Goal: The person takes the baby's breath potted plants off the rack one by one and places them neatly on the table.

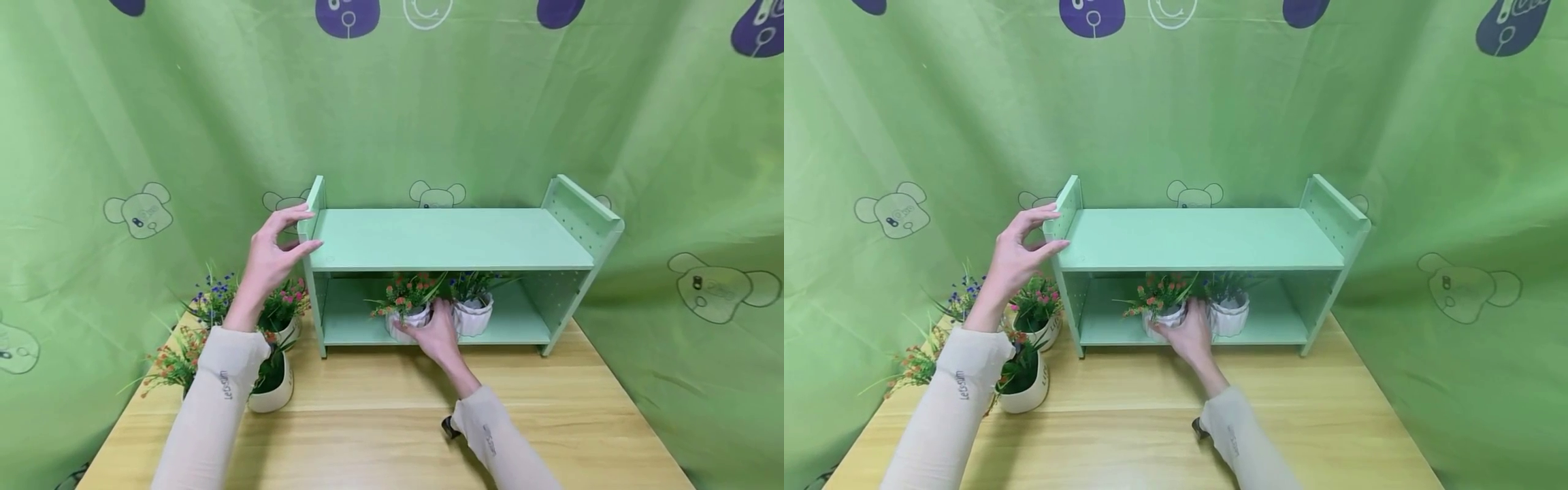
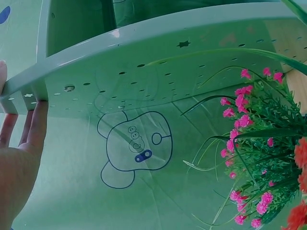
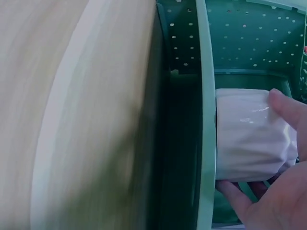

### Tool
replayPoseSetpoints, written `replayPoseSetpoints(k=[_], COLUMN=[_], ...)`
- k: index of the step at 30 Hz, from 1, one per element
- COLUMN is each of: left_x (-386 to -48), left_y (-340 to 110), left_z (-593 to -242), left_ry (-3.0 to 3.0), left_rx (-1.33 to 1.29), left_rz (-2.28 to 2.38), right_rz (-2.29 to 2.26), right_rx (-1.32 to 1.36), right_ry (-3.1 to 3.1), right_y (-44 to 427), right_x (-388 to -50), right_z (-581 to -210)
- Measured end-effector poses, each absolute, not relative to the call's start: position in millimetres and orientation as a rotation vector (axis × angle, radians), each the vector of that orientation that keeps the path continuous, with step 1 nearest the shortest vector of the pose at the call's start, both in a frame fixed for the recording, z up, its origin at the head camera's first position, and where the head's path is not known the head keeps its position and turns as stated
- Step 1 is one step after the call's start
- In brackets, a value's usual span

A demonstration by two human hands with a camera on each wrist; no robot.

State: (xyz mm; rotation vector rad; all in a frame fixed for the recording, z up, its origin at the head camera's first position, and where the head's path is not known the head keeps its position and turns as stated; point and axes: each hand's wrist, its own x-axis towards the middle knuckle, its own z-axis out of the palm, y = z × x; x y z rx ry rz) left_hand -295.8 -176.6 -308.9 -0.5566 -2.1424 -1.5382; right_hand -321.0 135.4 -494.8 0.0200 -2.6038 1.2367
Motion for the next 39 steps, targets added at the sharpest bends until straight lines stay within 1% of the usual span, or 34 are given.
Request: replayPoseSetpoints(k=[8, 12, 17, 19, 35, 39], left_x=[-297.6, -311.9, -306.5, -299.2, -298.8, -298.0], left_y=[-176.5, -179.2, -177.3, -175.2, -176.8, -176.9], left_z=[-309.3, -315.2, -310.6, -305.7, -307.8, -308.9], left_ry=[-2.137, -2.141, -2.14, -2.145, -2.157, -2.158], left_rx=[-0.557, -0.557, -0.556, -0.548, -0.546, -0.541], left_rz=[-1.533, -1.522, -1.536, -1.542, -1.548, -1.553], right_rz=[1.17, 1.192, 1.259, 1.287, 1.668, 1.665], right_rx=[0.073, 0.062, 0.078, 0.101, 0.449, 0.46], right_ry=[-2.609, -2.635, -2.65, -2.622, -2.3, -2.33], right_y=[137.1, 137.6, 136.6, 135.2, 123.0, 118.5], right_x=[-314.1, -310.6, -305.6, -303.4, -289.6, -281.4], right_z=[-494.1, -492.0, -490.6, -491.1, -497.2, -498.1])
